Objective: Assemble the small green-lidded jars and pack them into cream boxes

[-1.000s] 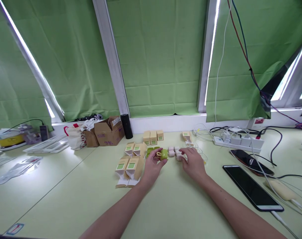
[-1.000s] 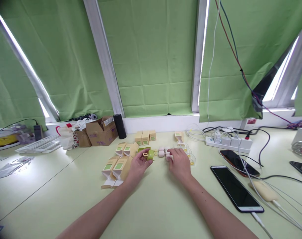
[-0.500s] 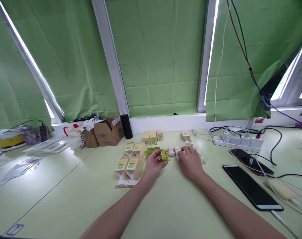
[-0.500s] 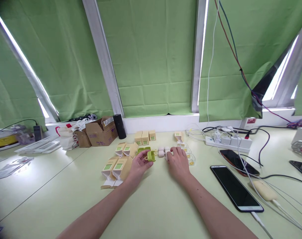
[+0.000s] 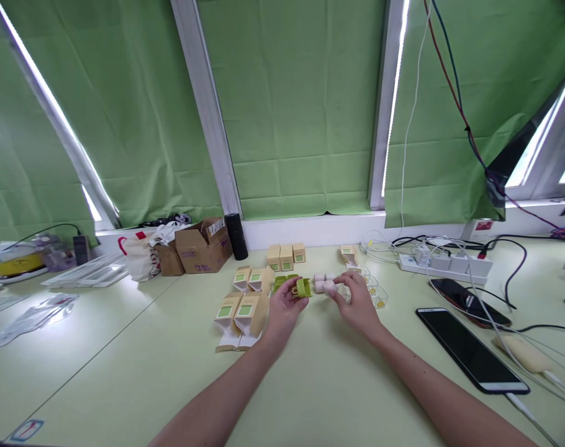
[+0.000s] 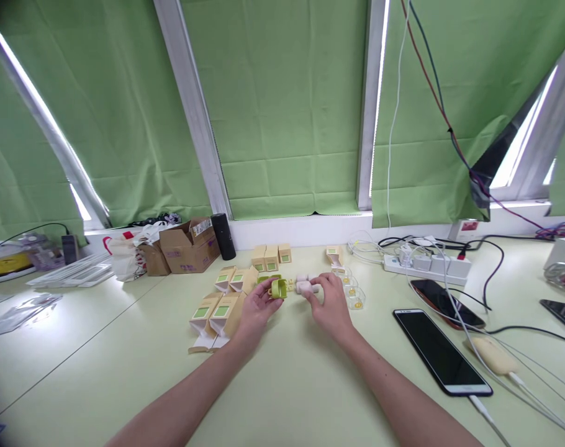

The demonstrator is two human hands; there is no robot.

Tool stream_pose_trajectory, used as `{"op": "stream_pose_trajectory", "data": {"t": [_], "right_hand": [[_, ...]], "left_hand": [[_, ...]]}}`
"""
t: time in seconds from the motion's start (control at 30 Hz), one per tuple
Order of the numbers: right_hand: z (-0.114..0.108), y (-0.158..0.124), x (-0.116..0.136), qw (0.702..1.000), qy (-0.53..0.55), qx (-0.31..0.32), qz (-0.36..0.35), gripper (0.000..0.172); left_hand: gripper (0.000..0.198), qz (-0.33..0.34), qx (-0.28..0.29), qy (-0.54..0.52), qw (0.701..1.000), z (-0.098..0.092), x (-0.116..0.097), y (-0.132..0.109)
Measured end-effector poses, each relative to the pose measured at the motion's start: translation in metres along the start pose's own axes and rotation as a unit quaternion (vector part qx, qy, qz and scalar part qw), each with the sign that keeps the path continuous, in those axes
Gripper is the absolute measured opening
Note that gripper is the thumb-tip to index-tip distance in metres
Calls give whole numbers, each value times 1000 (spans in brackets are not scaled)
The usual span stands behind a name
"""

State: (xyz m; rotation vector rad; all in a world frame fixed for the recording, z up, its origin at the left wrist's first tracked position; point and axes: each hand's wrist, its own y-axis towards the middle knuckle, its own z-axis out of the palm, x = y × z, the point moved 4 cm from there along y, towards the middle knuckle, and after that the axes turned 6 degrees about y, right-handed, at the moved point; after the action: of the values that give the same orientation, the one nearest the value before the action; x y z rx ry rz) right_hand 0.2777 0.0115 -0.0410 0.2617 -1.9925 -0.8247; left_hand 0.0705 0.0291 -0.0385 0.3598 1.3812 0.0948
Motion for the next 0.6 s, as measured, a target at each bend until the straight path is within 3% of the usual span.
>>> {"op": "stream_pose_trajectory", "data": {"t": [0.07, 0.17, 0.27, 0.37, 0.6], "right_hand": [[5, -2, -2, 980, 181, -3, 84, 29], [19, -8, -2, 886, 413, 10, 209, 40], [26, -13, 5, 812, 519, 14, 266, 41], [27, -15, 10, 794, 540, 17, 280, 39], [24, -16, 17, 800, 540, 46, 257, 46]], "left_hand": [[58, 4, 2, 3, 1000, 0, -1, -1], [58, 12, 4, 8, 1000, 1, -1, -1], [58, 15, 7, 8, 1000, 0, 0, -1], [58, 18, 14, 8, 1000, 0, 1, -1], [57, 29, 26, 13, 999, 1, -1, -2]]}}
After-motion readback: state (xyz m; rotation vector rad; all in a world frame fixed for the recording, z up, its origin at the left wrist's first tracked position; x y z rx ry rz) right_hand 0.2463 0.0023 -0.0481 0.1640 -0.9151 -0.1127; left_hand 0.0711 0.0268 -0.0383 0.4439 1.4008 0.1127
